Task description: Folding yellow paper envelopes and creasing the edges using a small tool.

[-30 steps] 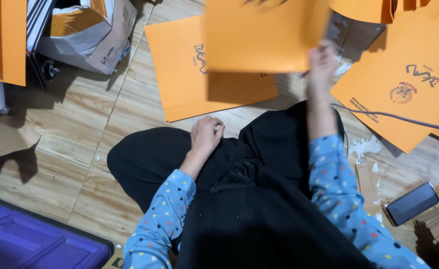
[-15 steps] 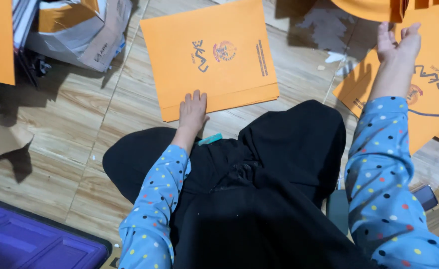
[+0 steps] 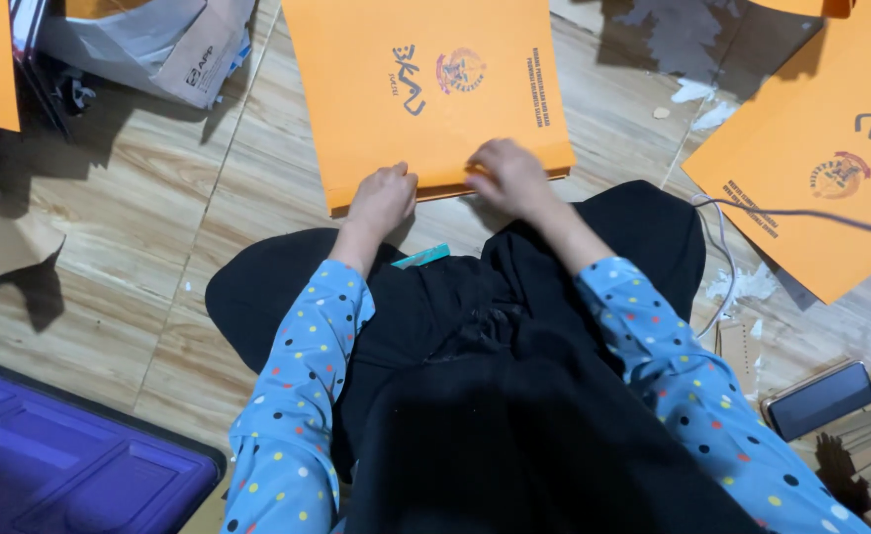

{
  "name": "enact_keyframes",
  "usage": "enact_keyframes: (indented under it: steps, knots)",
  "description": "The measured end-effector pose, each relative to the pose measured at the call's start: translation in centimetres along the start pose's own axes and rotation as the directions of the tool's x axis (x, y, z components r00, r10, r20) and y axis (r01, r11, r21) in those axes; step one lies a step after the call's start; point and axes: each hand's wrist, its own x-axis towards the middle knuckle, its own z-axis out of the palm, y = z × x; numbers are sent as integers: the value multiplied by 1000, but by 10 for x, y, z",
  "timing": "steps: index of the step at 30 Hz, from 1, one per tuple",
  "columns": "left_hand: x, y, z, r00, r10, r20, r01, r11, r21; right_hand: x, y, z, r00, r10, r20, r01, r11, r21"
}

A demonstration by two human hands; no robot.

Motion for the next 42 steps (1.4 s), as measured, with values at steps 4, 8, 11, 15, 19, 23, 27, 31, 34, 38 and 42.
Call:
enact_keyframes:
  steps: [4, 8, 11, 15, 19, 23, 27, 31, 34, 38, 42]
  knots:
    - [1, 10, 12, 986, 64, -153, -36, 983, 180, 3, -19, 14, 982, -184, 31, 187, 958, -219]
    - [12, 19, 12, 894, 168, -414, 85, 846, 526, 11, -11, 30, 927, -363, -93, 253, 790, -558]
    - [14, 20, 14, 869, 169, -465, 119, 841, 528, 18, -7, 41, 895, -417, -157, 250, 762, -597]
    - [13, 17, 10, 866, 87, -492, 156, 888, 432, 25, 2, 57, 907, -369, -200, 201, 800, -566]
    - [23, 16, -12, 937, -176, -303, 233, 959, 163, 37, -2, 52, 963, -242, -119, 149, 844, -516]
    - [48, -4, -7, 921, -386, 50, 387, 922, -17, 57, 10, 63, 986, 122, 111, -61, 897, -437]
    - [67, -23, -5, 858, -446, 253, 459, 889, 12, 80, 29, 64, 905, 300, 302, -170, 905, -391]
    - [35, -35, -41, 830, -465, 310, 474, 879, 48, 73, 31, 7, 802, 426, 419, -244, 873, -422]
    - [6, -61, -62, 817, -494, 297, 482, 868, 118, 63, 41, -42, 750, 538, 385, -297, 794, -530]
    - [-13, -78, -83, 786, -531, 317, 545, 837, 49, 42, 86, -66, 648, 643, 408, -465, 758, -457]
    - [-10, -91, -62, 663, -662, 350, 684, 726, 77, 43, 89, -72, 459, 778, 428, -638, 625, -450]
